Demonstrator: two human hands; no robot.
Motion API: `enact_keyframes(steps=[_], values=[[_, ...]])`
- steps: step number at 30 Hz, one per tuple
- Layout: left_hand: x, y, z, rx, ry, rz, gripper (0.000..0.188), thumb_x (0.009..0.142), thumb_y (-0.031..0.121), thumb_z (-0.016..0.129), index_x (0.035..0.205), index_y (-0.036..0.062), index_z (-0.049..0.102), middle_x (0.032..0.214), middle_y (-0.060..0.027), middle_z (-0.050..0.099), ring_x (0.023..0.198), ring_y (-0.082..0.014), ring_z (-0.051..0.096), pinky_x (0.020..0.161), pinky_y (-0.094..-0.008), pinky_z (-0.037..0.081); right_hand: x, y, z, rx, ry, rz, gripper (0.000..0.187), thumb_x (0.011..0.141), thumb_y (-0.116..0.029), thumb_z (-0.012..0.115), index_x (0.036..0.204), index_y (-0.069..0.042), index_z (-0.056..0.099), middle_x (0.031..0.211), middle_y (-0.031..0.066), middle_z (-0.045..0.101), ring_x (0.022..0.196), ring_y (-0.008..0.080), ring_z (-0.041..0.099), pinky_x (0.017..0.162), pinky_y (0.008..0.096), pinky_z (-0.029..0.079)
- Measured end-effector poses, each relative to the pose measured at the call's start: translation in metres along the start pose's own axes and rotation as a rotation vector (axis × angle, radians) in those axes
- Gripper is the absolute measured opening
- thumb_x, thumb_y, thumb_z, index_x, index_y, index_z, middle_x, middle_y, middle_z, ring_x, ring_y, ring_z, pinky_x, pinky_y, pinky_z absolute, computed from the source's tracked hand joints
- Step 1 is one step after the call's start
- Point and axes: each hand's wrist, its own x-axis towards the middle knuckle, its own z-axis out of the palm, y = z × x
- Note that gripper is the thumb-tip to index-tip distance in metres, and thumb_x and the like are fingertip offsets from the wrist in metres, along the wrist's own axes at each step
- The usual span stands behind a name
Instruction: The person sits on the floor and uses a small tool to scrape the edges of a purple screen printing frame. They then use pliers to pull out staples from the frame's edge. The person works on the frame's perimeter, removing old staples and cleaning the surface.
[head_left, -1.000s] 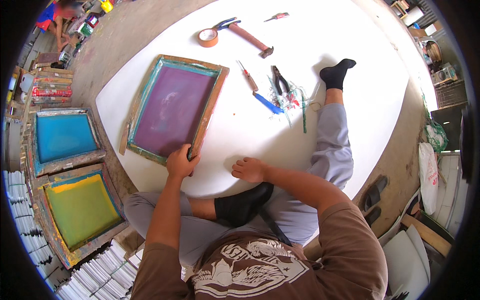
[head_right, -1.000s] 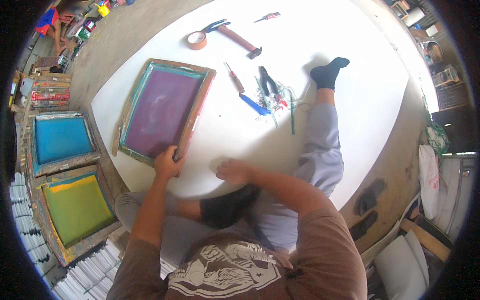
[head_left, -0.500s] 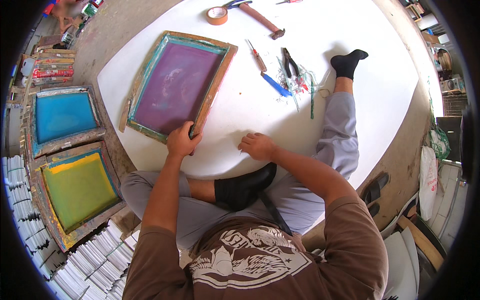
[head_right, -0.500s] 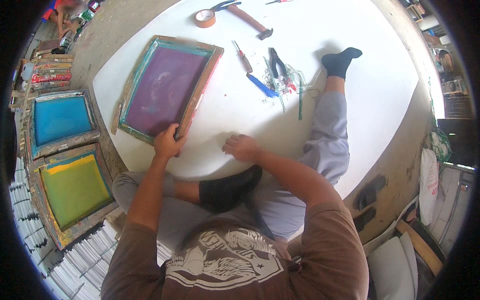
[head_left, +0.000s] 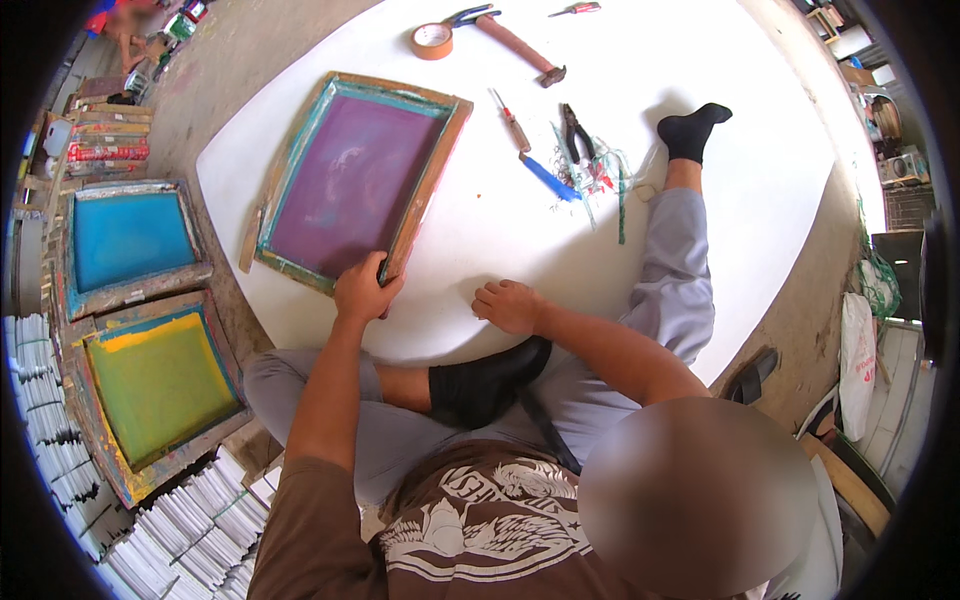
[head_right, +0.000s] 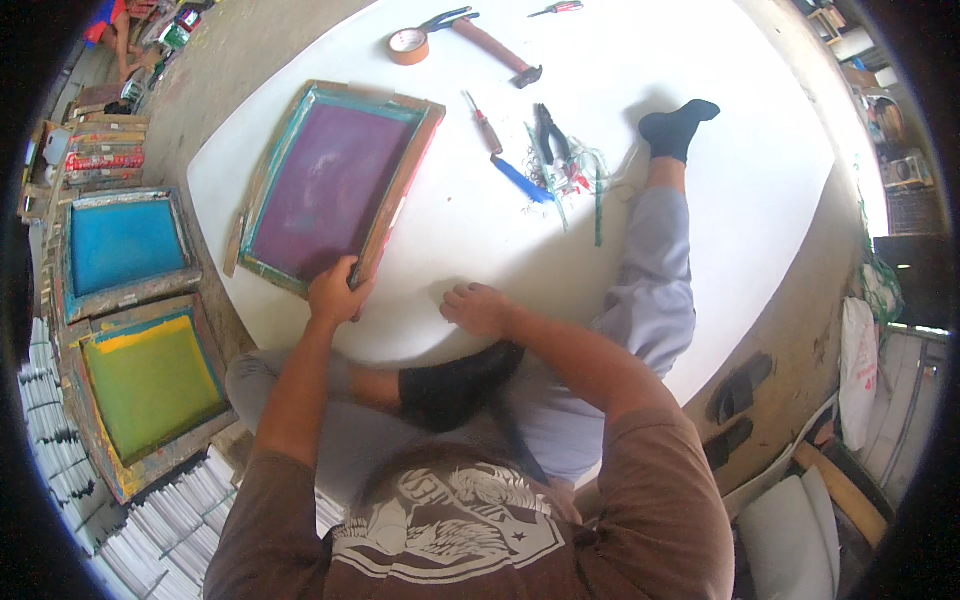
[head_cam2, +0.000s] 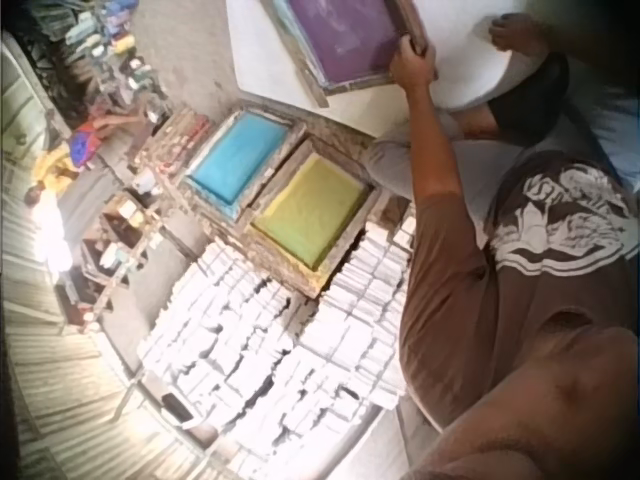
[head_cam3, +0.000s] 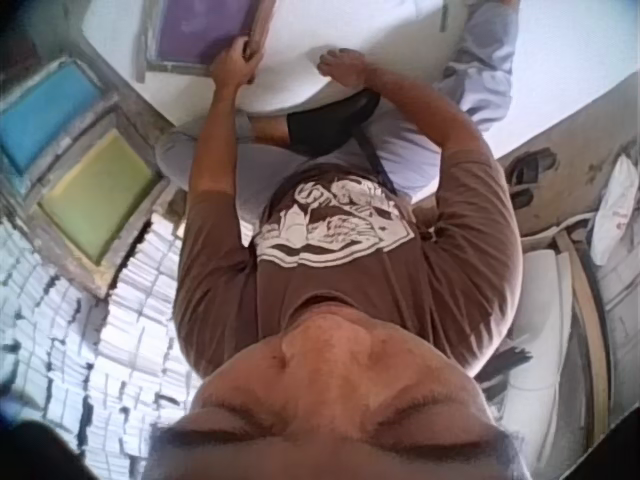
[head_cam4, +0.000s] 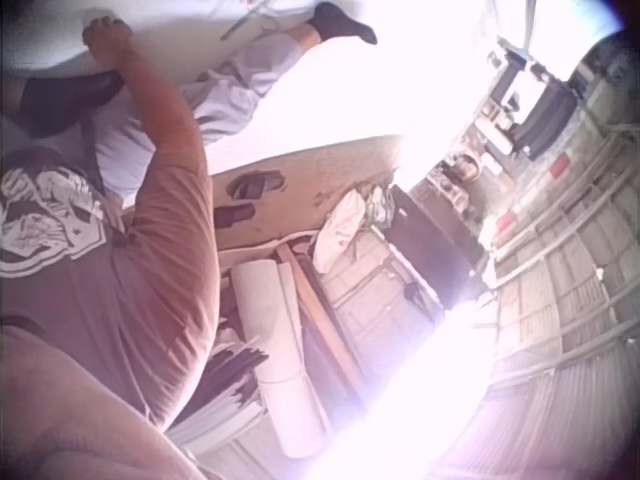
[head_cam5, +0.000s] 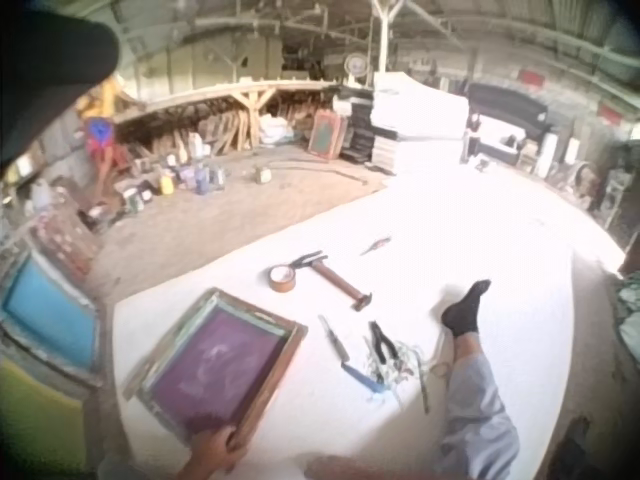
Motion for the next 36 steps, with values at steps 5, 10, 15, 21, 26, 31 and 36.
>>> enact_keyframes(steps=[5, 10, 15, 21, 26, 31, 36], values=[[-0.004, -0.004, 0.007, 0.006, 0.045, 0.069, 0.043, 0.085, 0.043, 0.077, 0.109, 0.0085, 0.066, 0.085, -0.0187, 0.073, 0.078, -0.0419, 0.071, 0.069, -0.0521, 0.055, 0.002, 0.047, -0.015, 0.220, 0.357, 0.479, 0.010, 0.092, -0.011, 0.057, 0.100, -0.007, 0.060, 0.095, 0.0161, 0.062, 0.093, 0.0359, 0.064, 0.082, 0.0476, 0.053], [-0.011, 0.013, 0.017, -0.029, 0.013, 0.038, 0.041, 0.085, 0.041, 0.077, 0.108, 0.0084, 0.065, 0.083, -0.0189, 0.072, 0.075, -0.0426, 0.070, 0.067, -0.0526, 0.054, 0.000, 0.132, -0.069, 0.198, 0.655, 0.930, 0.007, 0.094, -0.006, 0.055, 0.099, -0.002, 0.058, 0.097, 0.0238, 0.065, 0.097, 0.0430, 0.065, 0.081, 0.0541, 0.050], [-0.018, 0.027, 0.030, -0.039, 0.037, 0.055, 0.045, 0.086, 0.042, 0.076, 0.112, 0.0078, 0.063, 0.084, -0.0195, 0.072, 0.075, -0.0422, 0.070, 0.066, -0.0523, 0.054, -0.009, 0.165, -0.092, -0.054, 0.564, 1.103, 0.024, 0.087, -0.004, 0.061, 0.109, -0.009, 0.068, 0.099, 0.0184, 0.069, 0.101, 0.0397, 0.067, 0.086, 0.0502, 0.056], [-0.017, 0.038, 0.037, -0.057, -0.048, -0.011, 0.047, 0.086, 0.046, 0.076, 0.110, 0.0095, 0.061, 0.085, -0.0196, 0.071, 0.075, -0.0413, 0.071, 0.065, -0.0526, 0.055, 0.000, 0.206, -0.110, -0.148, 0.506, 1.153, 0.025, 0.088, -0.035, 0.074, 0.088, -0.010, 0.076, 0.094, 0.0127, 0.075, 0.094, 0.0360, 0.069, 0.082, 0.0471, 0.057], [-0.015, 0.045, 0.029, -0.070, -0.148, -0.125, 0.047, 0.087, 0.048, 0.075, 0.111, 0.0102, 0.061, 0.083, -0.0178, 0.072, 0.074, -0.0398, 0.071, 0.064, -0.0519, 0.054, 0.024, 0.231, -0.122, -0.200, 0.446, 1.219, 0.039, 0.091, -0.037, 0.072, 0.111, -0.004, 0.068, 0.116, 0.0161, 0.069, 0.116, 0.0375, 0.061, 0.092, 0.0517, 0.052], [-0.019, 0.047, 0.032, -0.122, -0.153, -0.151, 0.042, 0.089, 0.047, 0.074, 0.105, 0.0110, 0.061, 0.073, -0.0132, 0.069, 0.068, -0.0362, 0.071, 0.063, -0.0502, 0.055, 0.040, 0.264, -0.117, -0.207, 0.328, 1.322, 0.044, 0.086, -0.031, 0.074, 0.118, -0.002, 0.065, 0.121, 0.0201, 0.066, 0.118, 0.0387, 0.060, 0.097, 0.0528, 0.050], [-0.015, 0.055, 0.015, -0.081, -0.173, -0.120, 0.037, 0.093, 0.046, 0.068, 0.101, 0.0117, 0.057, 0.061, -0.0077, 0.065, 0.055, -0.0307, 0.067, 0.060, -0.0467, 0.055, 0.049, 0.269, -0.123, -0.097, 0.312, 1.399, 0.044, 0.080, -0.028, 0.075, 0.115, -0.003, 0.065, 0.119, 0.0212, 0.066, 0.118, 0.0401, 0.062, 0.095, 0.0548, 0.053]])
